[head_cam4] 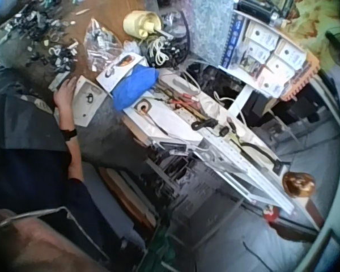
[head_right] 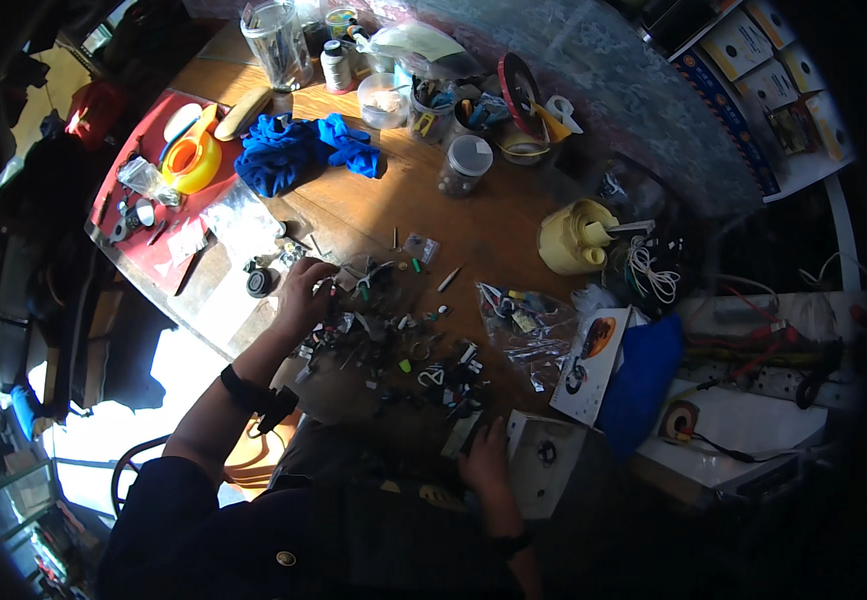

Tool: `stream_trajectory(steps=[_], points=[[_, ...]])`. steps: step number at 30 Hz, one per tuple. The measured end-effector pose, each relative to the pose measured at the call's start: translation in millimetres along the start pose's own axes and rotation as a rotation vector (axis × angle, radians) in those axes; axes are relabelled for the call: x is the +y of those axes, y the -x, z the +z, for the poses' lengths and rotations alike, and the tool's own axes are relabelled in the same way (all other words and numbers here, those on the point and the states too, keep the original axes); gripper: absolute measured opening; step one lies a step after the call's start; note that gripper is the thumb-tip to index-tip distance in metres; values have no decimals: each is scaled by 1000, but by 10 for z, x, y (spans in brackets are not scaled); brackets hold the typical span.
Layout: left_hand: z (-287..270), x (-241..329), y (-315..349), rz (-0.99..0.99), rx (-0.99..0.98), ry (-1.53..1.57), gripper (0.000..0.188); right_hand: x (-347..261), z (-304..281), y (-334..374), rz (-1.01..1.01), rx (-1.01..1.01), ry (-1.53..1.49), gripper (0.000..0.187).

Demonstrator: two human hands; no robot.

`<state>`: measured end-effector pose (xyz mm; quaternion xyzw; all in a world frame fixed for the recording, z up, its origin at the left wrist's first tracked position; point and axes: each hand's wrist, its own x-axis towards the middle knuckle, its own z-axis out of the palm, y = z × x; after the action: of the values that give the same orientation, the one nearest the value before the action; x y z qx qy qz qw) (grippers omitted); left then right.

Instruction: The person assembles small keychains at a cluttered workbench. They pick up metal rings and small charms, thread them onto strings, and place the finished keychains into a white box. The person handles multiple components one at a time, occasionally moving items aside to reach the work area.

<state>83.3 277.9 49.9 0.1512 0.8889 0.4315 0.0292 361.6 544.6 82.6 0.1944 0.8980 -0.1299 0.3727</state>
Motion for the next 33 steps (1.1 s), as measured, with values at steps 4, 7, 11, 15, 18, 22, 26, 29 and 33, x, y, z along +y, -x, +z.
stream_trajectory(steps=[4,7,11,15,18,22,26,29,33], points=[[281,233,-263,107,-250,-130,39,-21,-5,20,-17,25,-15,72],[459,267,-355,331,-250,-304,34,-23,11,19,-35,58,-17,70],[486,195,-376,311,-408,-412,29,-15,48,12,-25,73,-48,70],[374,285,-178,387,-105,-433,33,-14,65,4,-7,88,-48,74],[343,462,215,570,-440,-210,40,-15,61,-5,-2,72,-35,74],[500,599,719,711,-854,-57,27,-9,57,-15,14,35,-5,75],[638,512,794,634,-992,-177,22,7,70,-6,9,62,-12,76],[646,490,759,488,-910,-20,19,31,97,5,3,88,-51,75],[557,512,720,68,-679,249,18,59,136,18,7,127,-86,69]])
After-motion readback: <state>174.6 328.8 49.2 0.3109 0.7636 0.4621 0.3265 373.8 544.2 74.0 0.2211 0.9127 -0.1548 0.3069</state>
